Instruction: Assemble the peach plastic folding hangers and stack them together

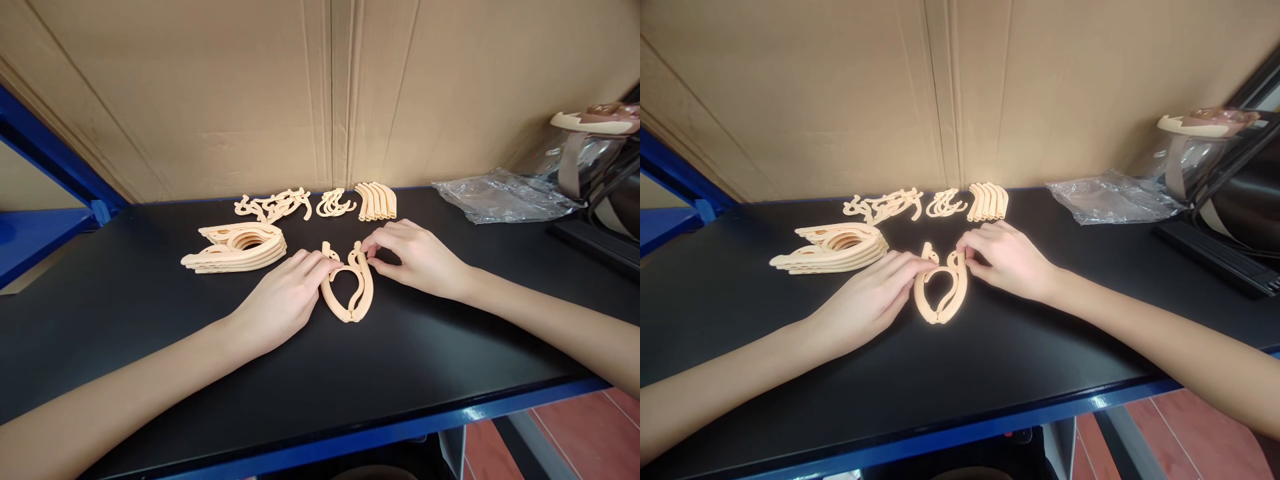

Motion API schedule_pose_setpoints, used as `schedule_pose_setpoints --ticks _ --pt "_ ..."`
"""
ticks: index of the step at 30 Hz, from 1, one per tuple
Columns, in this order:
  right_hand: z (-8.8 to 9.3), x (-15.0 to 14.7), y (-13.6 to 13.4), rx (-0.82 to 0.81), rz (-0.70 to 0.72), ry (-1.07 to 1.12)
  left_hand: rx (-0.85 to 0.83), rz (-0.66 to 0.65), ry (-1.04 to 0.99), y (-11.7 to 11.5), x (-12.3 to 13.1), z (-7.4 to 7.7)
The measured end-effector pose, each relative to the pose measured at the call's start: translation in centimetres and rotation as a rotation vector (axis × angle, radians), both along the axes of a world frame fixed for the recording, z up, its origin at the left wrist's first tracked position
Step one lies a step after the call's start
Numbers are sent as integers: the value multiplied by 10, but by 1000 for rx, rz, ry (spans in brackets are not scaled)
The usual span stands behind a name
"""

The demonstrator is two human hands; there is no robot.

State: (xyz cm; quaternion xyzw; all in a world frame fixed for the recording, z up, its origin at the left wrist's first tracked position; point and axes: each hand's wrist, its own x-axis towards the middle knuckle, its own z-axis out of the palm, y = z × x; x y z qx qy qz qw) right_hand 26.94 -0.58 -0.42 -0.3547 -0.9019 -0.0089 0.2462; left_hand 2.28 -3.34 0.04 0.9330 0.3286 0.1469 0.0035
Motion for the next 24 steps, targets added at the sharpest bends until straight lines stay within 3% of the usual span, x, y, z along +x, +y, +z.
schedule_pose_setpoints --ticks 13,24 --pt "4 -4 -7 -14 -6 1 -12 -5 -89 3 -3 -7" --pt "2 -6 -14 -266 272 -109 -81 25 -128 3 -2 -7"
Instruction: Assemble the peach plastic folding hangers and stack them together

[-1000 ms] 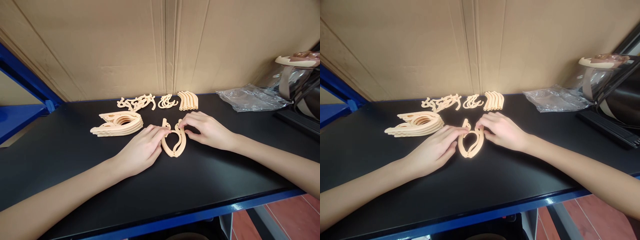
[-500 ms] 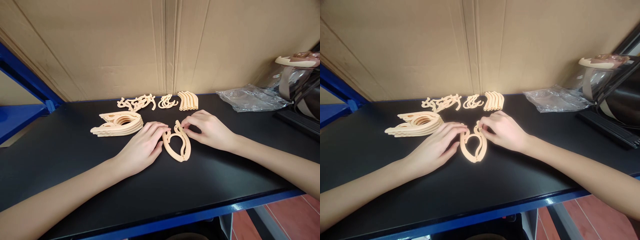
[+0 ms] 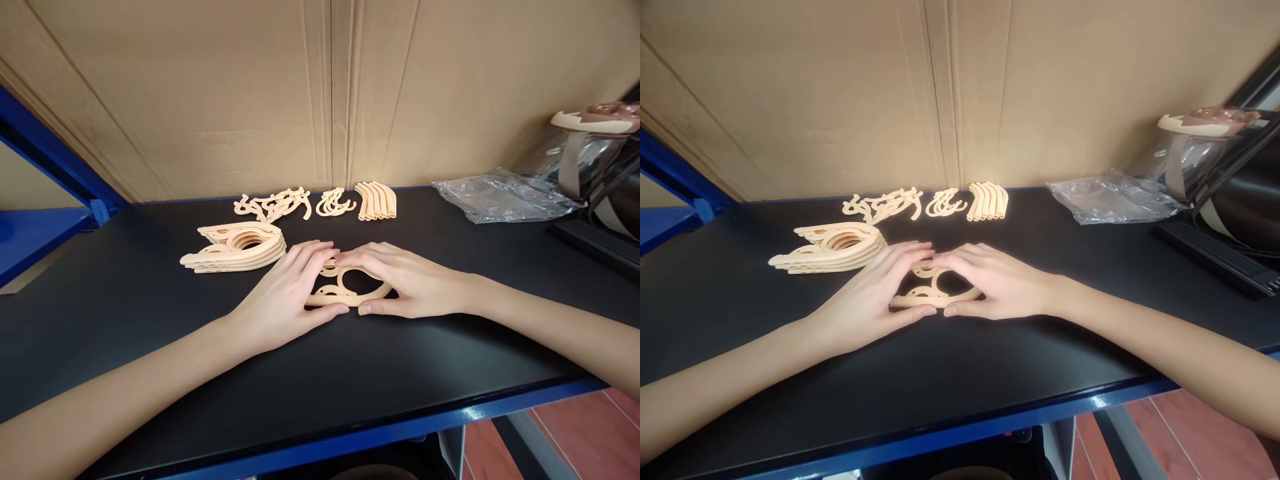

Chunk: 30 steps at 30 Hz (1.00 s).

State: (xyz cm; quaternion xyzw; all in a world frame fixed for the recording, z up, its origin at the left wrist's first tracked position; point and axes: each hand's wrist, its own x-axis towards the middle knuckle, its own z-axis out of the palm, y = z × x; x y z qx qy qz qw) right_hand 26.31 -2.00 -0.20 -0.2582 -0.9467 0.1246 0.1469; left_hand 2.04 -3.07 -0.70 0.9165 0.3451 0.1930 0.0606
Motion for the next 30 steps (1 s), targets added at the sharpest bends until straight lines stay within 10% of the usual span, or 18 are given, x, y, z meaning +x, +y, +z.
schedule_pose_setpoints --ticks 7,16,30 --pt "0 -1 1 -16 -36 62 -76 13 58 0 1 2" --pt "2 5 7 -185 -419 215 15 10 -21 -2 1 3" --pt "7 1 4 -710 -319 530 205 57 -9 -3 0 7"
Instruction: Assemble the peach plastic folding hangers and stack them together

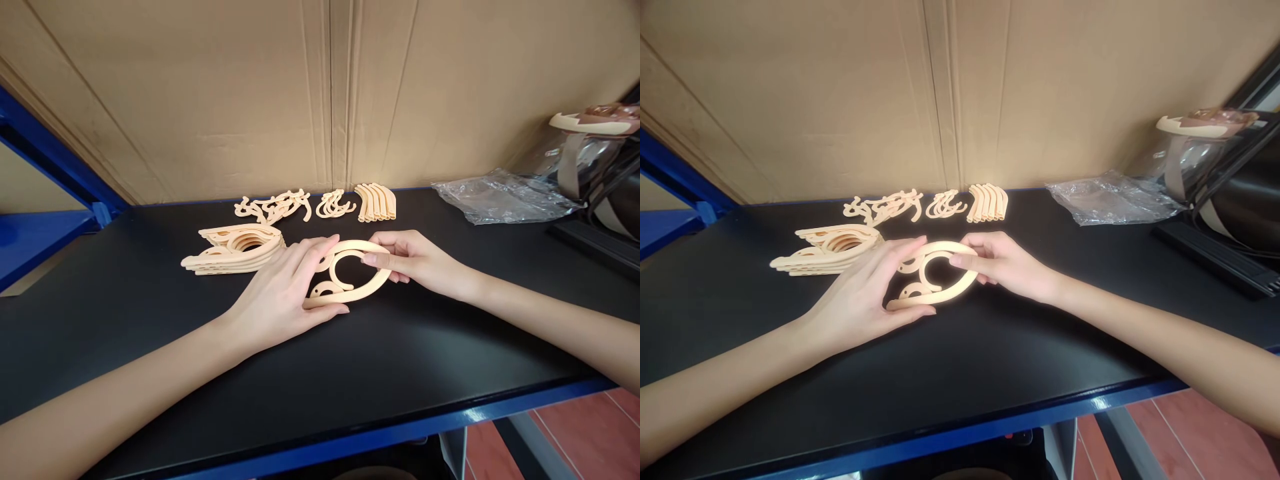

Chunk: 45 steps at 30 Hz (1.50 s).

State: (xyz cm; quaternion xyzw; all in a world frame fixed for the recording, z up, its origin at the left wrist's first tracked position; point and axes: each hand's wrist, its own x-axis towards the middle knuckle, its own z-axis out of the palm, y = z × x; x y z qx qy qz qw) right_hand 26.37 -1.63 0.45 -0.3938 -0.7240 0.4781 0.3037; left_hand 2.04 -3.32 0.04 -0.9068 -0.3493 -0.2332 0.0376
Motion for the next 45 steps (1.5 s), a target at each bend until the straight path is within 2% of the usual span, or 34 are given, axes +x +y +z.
schedule_pose_setpoints --ticks 8,12,18,21,25,28,33,39,45 --pt "1 -4 -5 -45 62 35 128 -43 85 -7 4 3" --pt "2 -3 -5 -41 77 42 93 -2 107 -14 8 7" --pt "5 -1 -5 9 73 97 42 33 135 -14 8 29" --pt "5 2 -1 24 5 101 24 39 134 -4 -5 46" --pt "-1 8 9 70 -44 31 -109 77 62 14 -40 60" --pt "-5 10 16 100 -37 -21 -174 194 -17 21 -70 65" --pt "-9 10 19 106 -13 -86 -237 301 -45 28 -100 68" --pt "-8 9 16 137 6 -156 -291 235 -5 43 -111 57" --pt "-9 10 17 146 31 -198 -338 222 31 48 -112 47"
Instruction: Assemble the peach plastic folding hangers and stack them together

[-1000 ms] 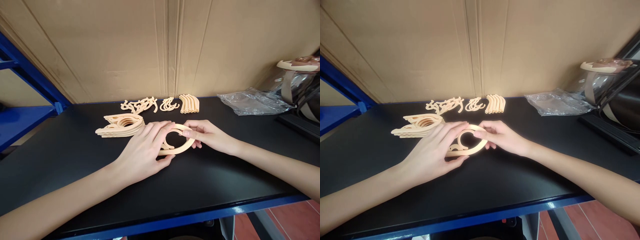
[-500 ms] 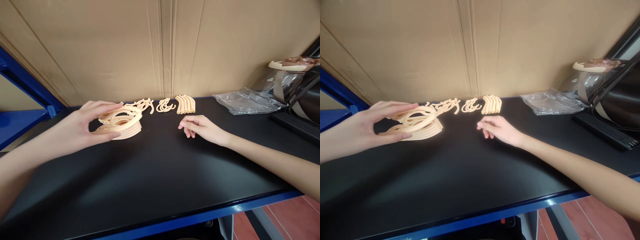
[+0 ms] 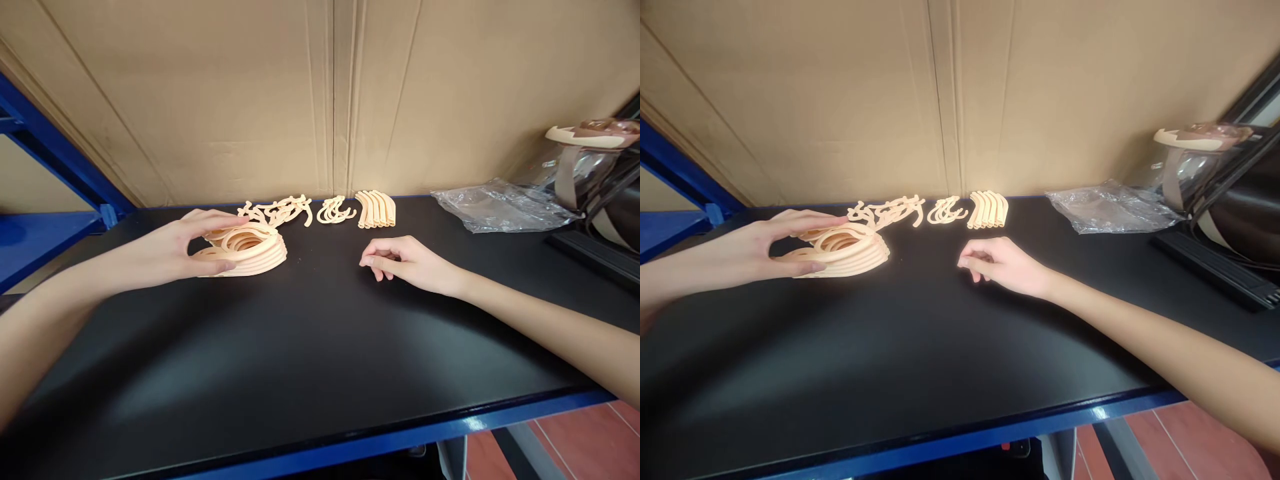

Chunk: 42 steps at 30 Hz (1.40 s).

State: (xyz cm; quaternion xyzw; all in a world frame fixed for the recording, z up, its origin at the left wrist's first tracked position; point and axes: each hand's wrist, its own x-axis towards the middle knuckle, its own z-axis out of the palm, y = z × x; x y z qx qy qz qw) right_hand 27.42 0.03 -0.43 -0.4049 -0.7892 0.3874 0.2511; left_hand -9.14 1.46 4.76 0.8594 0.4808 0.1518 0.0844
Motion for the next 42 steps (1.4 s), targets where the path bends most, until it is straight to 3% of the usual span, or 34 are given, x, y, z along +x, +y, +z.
schedule_pose_setpoints --ticks 27,35,42 --pt "1 -1 0 22 3 -58 -44 9 1 3 1 -4" --pt "1 -2 1 38 2 -87 -123 52 26 13 -6 -6" --pt "0 -1 1 46 11 -98 -221 105 10 6 -4 0"
